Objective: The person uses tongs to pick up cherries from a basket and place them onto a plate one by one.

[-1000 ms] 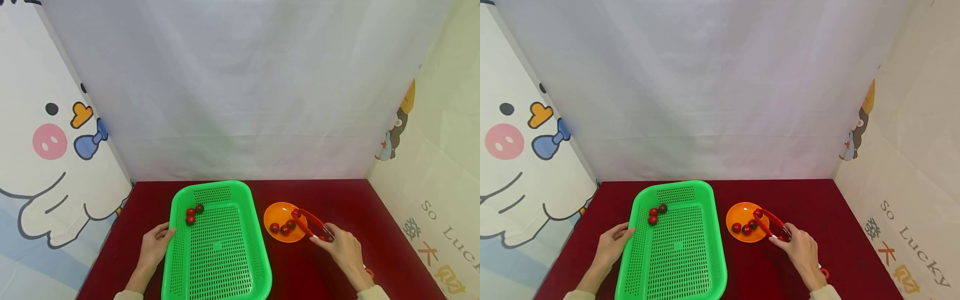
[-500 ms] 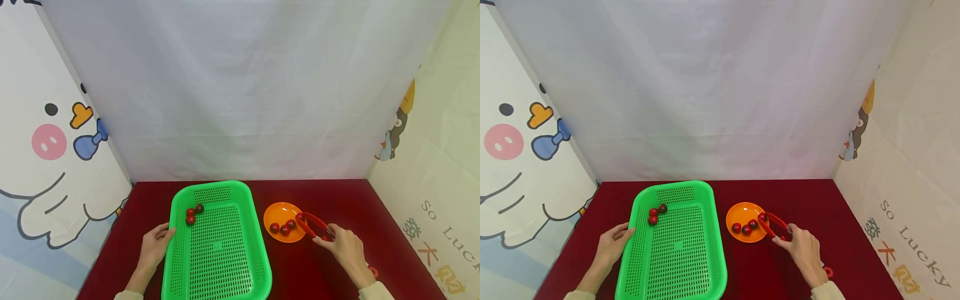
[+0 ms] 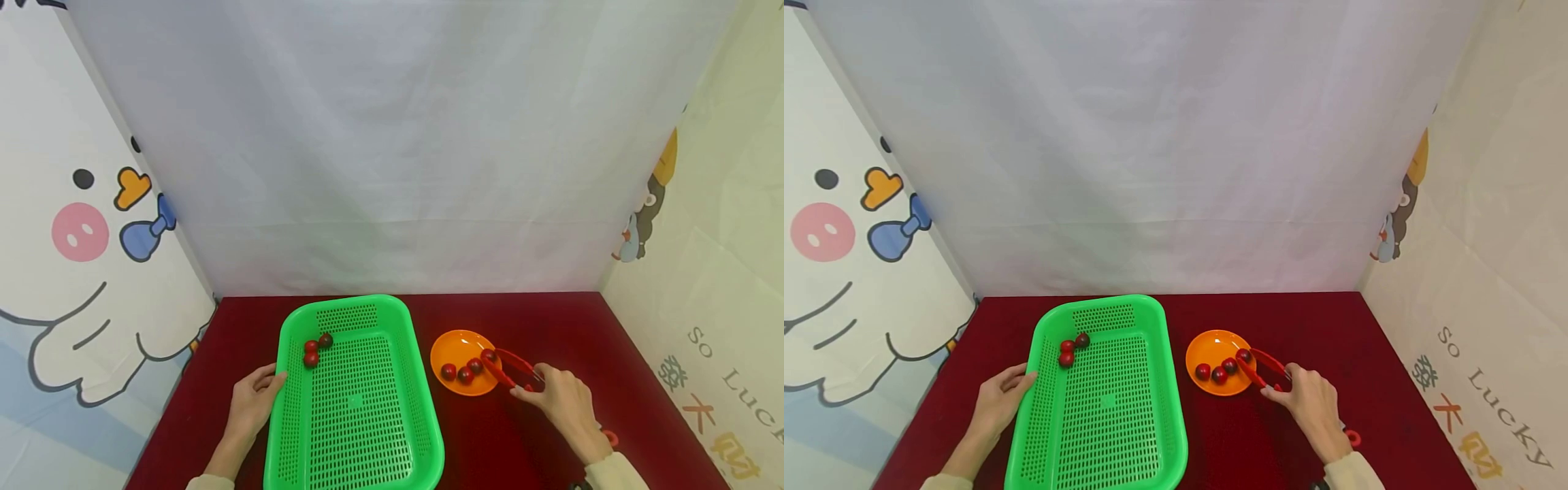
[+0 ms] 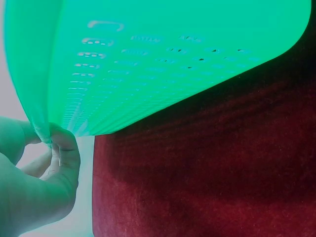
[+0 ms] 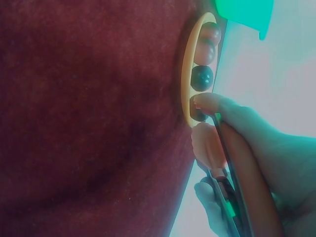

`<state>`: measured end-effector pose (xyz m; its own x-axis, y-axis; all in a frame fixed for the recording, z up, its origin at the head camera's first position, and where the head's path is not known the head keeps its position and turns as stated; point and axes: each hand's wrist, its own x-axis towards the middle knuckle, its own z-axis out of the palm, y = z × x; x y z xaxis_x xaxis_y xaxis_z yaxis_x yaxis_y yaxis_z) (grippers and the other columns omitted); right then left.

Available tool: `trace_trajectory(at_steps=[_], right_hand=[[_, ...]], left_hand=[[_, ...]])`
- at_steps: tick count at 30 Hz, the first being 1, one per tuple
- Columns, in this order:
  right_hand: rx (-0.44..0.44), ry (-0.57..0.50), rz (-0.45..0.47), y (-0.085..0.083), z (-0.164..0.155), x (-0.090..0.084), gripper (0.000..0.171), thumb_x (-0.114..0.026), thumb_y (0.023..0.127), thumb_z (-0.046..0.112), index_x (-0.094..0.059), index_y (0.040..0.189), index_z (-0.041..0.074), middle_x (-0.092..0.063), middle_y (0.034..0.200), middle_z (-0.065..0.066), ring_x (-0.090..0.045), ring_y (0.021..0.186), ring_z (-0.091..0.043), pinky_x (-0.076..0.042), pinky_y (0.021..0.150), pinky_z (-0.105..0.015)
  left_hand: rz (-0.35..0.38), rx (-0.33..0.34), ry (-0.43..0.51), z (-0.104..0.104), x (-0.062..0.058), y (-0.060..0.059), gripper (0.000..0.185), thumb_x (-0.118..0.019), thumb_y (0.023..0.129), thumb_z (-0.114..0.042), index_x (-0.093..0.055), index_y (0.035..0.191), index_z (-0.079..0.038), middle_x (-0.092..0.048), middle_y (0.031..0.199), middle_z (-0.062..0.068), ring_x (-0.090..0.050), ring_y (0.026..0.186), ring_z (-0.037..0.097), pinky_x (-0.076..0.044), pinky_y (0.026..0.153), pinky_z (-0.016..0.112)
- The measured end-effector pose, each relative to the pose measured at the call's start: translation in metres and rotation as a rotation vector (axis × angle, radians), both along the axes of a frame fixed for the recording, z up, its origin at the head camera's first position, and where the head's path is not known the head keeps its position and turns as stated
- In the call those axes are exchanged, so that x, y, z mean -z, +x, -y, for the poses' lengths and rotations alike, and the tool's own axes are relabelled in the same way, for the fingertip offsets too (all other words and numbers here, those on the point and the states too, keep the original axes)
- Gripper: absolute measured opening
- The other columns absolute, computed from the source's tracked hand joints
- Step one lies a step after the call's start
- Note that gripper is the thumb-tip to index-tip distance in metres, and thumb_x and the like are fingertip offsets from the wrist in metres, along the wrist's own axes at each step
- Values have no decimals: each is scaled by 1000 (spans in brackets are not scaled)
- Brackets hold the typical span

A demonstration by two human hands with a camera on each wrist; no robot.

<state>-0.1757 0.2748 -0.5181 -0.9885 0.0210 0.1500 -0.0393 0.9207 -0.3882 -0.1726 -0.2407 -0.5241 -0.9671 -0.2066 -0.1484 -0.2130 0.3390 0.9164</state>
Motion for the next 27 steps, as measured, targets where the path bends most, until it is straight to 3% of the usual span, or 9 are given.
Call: trace_trajectory(at_steps=[4,13,21,27], right_hand=[[3,3,5,1,-2,-2,59,-91,77,44,-72,104,-6,-46,60,1,-38,55,-15,-33,49,-30],[-1,-15,-34,2,-4,-7,57,-92,75,45,-73,99,-3,-50,60,1,-39,53,-15,-34,47,-31],[-8,-67,-60,-2,3,-15,63,-91,76,46,-73,109,-4,-54,61,1,-38,54,-15,-34,47,-29],[-4,-87,-83,-6,12,-20,63,-90,78,47,-73,113,-3,-72,84,-13,-45,58,-17,-43,52,-30]], left_hand=[[-3,1,-5,-1,0,-1,46,-60,106,-22,-55,144,4,-66,124,24,-66,95,11,-54,73,23],[3,1,-15,-2,0,-2,47,-60,106,-23,-54,144,5,-66,125,25,-66,109,33,-53,74,24],[14,-3,-29,0,1,-2,49,-60,106,-24,-54,144,5,-66,124,25,-66,109,34,-55,74,27],[7,-2,-25,-1,0,-1,47,-60,106,-22,-54,144,6,-67,122,26,-68,104,29,-54,72,24]])
